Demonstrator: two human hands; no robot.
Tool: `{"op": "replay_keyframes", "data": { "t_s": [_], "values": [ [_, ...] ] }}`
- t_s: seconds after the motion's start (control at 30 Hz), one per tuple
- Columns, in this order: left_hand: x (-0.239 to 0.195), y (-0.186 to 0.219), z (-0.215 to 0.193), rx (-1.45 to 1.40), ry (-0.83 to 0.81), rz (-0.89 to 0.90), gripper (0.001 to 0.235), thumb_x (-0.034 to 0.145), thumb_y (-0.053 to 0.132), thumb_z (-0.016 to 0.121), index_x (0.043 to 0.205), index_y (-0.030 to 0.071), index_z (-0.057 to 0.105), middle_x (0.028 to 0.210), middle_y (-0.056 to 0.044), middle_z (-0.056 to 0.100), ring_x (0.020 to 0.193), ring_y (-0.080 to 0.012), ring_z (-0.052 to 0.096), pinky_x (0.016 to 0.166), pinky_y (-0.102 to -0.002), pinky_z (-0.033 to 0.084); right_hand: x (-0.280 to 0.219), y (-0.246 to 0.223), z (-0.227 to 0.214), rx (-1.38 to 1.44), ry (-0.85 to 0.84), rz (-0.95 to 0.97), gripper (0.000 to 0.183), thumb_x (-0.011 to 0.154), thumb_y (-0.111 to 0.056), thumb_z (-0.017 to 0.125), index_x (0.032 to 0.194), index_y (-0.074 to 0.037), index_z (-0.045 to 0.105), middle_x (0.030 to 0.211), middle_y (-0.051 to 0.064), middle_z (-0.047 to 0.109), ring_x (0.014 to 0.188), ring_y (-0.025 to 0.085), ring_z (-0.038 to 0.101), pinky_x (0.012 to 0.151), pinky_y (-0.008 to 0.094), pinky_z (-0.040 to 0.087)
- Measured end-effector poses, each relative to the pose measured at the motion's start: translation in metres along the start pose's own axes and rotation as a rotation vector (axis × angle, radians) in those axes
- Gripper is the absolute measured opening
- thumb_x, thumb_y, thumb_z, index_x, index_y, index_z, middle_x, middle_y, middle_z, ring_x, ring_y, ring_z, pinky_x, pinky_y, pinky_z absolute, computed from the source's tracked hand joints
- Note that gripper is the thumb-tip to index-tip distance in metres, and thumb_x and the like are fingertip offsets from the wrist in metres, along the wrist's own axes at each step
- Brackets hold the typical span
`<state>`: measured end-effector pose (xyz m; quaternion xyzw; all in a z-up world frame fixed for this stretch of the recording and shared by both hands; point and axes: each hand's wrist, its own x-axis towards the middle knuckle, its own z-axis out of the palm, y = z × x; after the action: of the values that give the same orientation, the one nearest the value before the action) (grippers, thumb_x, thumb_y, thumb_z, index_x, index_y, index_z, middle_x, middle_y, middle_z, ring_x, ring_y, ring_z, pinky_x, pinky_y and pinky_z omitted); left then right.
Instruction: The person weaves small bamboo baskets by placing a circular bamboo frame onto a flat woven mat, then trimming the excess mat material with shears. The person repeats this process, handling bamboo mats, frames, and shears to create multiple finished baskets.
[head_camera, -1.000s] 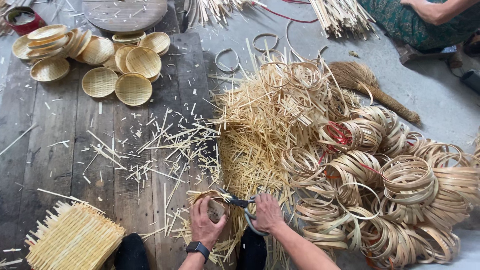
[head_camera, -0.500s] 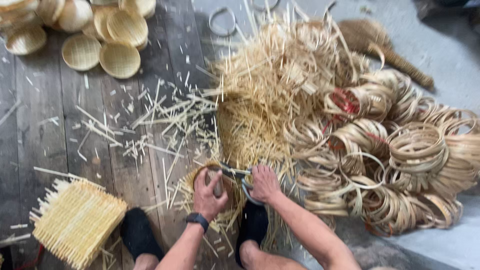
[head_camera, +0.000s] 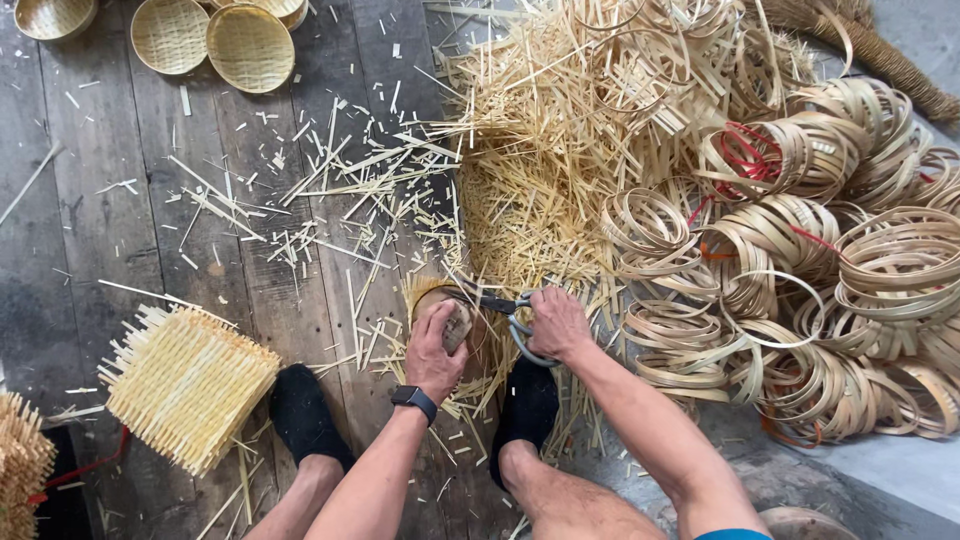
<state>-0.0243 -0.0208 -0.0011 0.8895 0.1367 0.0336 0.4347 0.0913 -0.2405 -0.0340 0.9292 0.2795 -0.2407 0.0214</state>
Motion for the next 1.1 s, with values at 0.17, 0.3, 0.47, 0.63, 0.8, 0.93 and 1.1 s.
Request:
{"op": "replay_keyframes", "data": {
  "t_s": [0.17, 0.3, 0.47, 0.63, 0.8, 0.93, 1.1],
  "values": [
    [0.002, -0.001, -0.007, 0.026, -0.076, -0.064, 0.076, 0.065, -0.001, 0.077, 0.136, 0.012, 0.053, 0.125, -0.012, 0.062, 0.125, -0.0362, 0.053, 0.112, -0.044, 0.042, -0.009, 0.024, 0.009, 0.041, -0.176, 0.036, 0.044, 0.101, -0.043, 0.060, 0.111, -0.001, 0.062, 0.104, 0.016, 0.063, 0.096, 0.026, 0.065, 0.087, 0.040, 0.056],
    [0.004, -0.006, -0.007, 0.028, -0.136, -0.001, 0.073, 0.064, -0.004, 0.074, 0.132, 0.012, 0.057, 0.128, -0.011, 0.063, 0.127, -0.0343, 0.053, 0.114, -0.043, 0.042, -0.010, 0.011, -0.001, 0.015, 0.211, -0.104, 0.051, 0.075, -0.044, 0.071, 0.097, 0.001, 0.064, 0.090, 0.018, 0.063, 0.085, 0.031, 0.064, 0.077, 0.043, 0.056],
    [0.002, -0.012, -0.012, 0.153, -0.152, 0.021, 0.075, 0.066, -0.006, 0.071, 0.136, 0.020, 0.061, 0.137, -0.015, 0.054, 0.130, -0.0384, 0.048, 0.113, -0.045, 0.043, 0.005, 0.012, 0.017, -0.072, 0.150, -0.085, 0.034, 0.076, -0.029, 0.066, 0.095, 0.000, 0.064, 0.087, 0.016, 0.065, 0.079, 0.026, 0.065, 0.072, 0.037, 0.058],
    [-0.009, 0.003, 0.003, 0.075, 0.016, -0.155, 0.067, 0.063, 0.022, 0.092, 0.126, 0.027, 0.069, 0.134, -0.025, 0.042, 0.122, -0.0462, 0.043, 0.105, -0.054, 0.040, -0.005, 0.033, 0.026, -0.107, 0.002, -0.071, 0.026, 0.100, -0.027, 0.059, 0.103, -0.002, 0.063, 0.097, 0.016, 0.066, 0.085, 0.024, 0.066, 0.075, 0.037, 0.058],
    [-0.005, 0.000, 0.009, 0.136, -0.034, -0.062, 0.058, 0.067, 0.017, 0.087, 0.123, 0.027, 0.073, 0.139, -0.020, 0.046, 0.124, -0.0432, 0.044, 0.108, -0.052, 0.041, -0.004, 0.003, -0.002, -0.021, 0.218, -0.110, 0.051, 0.074, -0.044, 0.072, 0.094, 0.002, 0.062, 0.086, 0.019, 0.063, 0.081, 0.031, 0.064, 0.072, 0.042, 0.057],
    [-0.002, -0.001, 0.001, 0.126, -0.029, 0.036, 0.052, 0.068, 0.012, 0.084, 0.118, 0.026, 0.077, 0.145, -0.019, 0.045, 0.131, -0.0426, 0.043, 0.111, -0.050, 0.041, 0.005, 0.017, 0.016, -0.058, -0.050, -0.056, 0.023, 0.094, -0.025, 0.064, 0.099, -0.003, 0.062, 0.087, 0.015, 0.063, 0.079, 0.025, 0.065, 0.071, 0.037, 0.056],
    [-0.003, 0.011, 0.002, 0.054, 0.023, -0.101, 0.048, 0.062, 0.016, 0.090, 0.108, 0.024, 0.079, 0.137, -0.021, 0.041, 0.129, -0.0434, 0.039, 0.111, -0.052, 0.038, 0.000, 0.036, 0.021, -0.030, 0.024, -0.079, 0.023, 0.088, -0.024, 0.067, 0.096, -0.003, 0.063, 0.088, 0.015, 0.062, 0.080, 0.026, 0.064, 0.071, 0.038, 0.056]
  ]
}}
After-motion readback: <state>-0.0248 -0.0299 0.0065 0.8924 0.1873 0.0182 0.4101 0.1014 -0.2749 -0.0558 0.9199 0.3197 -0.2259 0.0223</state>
